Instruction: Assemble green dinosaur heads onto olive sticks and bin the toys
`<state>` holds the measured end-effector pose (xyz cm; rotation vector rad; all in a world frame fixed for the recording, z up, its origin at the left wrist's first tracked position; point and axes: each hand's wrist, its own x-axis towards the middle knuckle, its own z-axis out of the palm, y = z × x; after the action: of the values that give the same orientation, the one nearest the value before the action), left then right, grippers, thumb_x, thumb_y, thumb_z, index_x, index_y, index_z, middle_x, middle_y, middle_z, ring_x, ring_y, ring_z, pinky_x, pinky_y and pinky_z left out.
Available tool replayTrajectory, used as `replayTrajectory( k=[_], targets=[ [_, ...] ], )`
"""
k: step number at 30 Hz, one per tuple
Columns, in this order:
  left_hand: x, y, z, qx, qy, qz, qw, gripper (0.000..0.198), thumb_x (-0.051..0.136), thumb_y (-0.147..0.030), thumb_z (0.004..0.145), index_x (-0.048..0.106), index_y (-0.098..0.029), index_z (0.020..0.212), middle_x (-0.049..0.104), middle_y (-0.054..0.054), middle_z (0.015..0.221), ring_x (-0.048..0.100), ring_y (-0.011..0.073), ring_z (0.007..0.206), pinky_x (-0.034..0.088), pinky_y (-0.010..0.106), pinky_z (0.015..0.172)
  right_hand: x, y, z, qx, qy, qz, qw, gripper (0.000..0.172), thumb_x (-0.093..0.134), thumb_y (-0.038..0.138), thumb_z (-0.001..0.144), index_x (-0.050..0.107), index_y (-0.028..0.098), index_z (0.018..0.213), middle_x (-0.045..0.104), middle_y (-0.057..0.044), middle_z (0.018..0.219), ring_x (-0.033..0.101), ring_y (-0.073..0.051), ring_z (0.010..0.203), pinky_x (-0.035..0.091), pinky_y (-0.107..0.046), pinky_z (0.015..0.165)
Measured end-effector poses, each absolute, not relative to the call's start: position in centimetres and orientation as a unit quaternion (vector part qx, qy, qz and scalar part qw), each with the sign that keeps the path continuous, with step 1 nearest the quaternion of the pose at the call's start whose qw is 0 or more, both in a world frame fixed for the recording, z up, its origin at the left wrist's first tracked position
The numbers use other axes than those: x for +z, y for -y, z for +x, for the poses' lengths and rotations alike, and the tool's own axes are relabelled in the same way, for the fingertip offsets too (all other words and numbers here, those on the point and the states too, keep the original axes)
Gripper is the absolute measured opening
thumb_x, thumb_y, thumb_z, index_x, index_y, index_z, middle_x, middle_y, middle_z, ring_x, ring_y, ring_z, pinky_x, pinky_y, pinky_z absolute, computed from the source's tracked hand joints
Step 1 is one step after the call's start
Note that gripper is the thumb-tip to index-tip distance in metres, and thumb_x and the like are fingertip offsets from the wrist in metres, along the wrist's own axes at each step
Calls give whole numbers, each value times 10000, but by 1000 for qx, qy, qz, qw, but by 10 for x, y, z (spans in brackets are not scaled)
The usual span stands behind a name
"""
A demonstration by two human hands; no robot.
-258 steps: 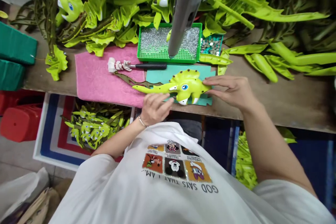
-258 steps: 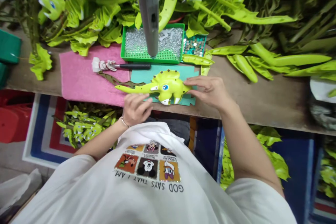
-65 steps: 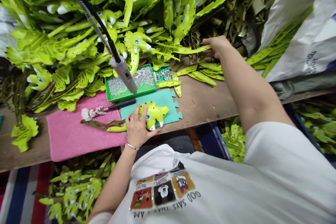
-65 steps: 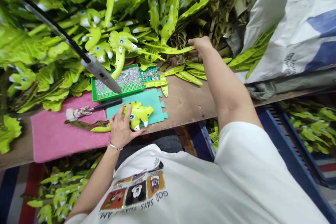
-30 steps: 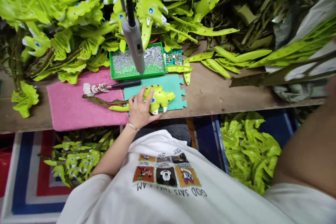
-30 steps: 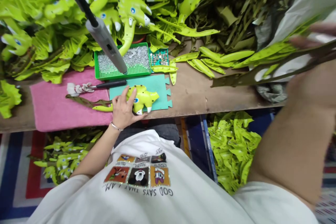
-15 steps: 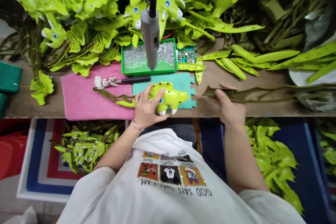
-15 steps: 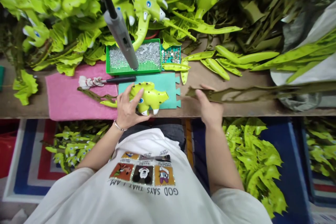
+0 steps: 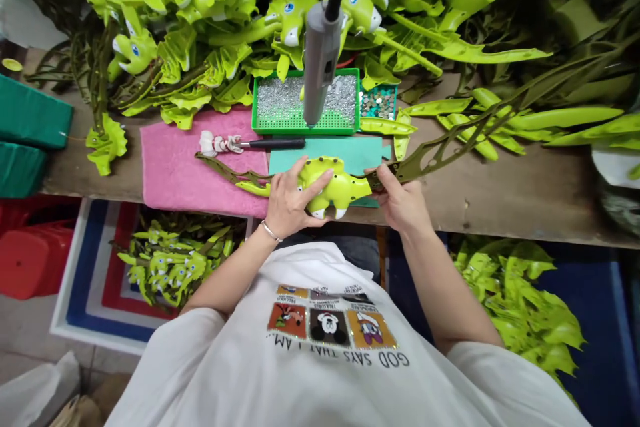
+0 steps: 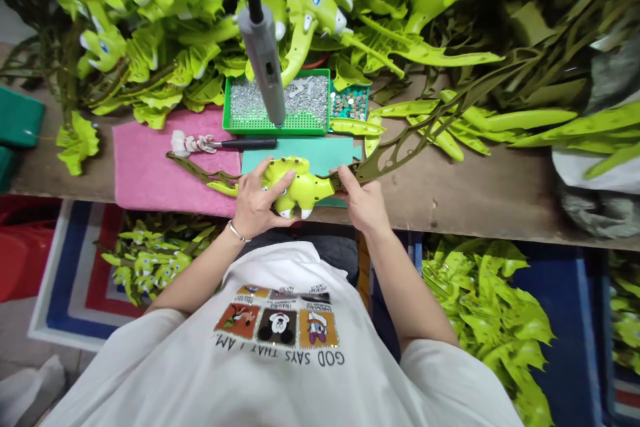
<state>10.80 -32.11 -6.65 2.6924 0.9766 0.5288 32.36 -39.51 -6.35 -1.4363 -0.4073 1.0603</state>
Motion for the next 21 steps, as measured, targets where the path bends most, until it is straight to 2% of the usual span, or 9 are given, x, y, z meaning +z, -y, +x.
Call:
replayTrajectory(
  k=[4,11,16,21],
  targets=[
    [-68,322,107,160,-341,918,125,792,748,-646,717,578,-331,1424,407,159,1549,512,373,1260,312,461,1035,-66,395,318,481,162,-616,603,505,793,696,629,705,211,742,735,-45,720,744,-263,833,656,-403,702],
    [-71,324,103,166,-352,916,102,742,748,-620,724,608,-337,1395,418,149,1542,516,378,1258,332,462,1030,-63,400,309,438,167,-624,625,507,790,697,628,718,218,777,748,-47,817,721,-240,821,629,-391,716],
    [-69,325,104,193,-342,915,86,770,785,-565,681,614,-318,1391,423,162,1541,545,372,1235,366,445,992,-65,401,306,477,195,-619,593,522,953,417,446,698,208,850,743,-19,844,690,-213,809,584,-396,827],
    [-60,322,100,204,-316,922,96,785,808,-572,674,606,-322,1390,420,167,1545,525,385,1275,347,480,1035,-60,397,300,520,155,-583,604,510,944,406,425,636,222,788,706,5,749,649,-182,713,580,-353,748]
  ],
)
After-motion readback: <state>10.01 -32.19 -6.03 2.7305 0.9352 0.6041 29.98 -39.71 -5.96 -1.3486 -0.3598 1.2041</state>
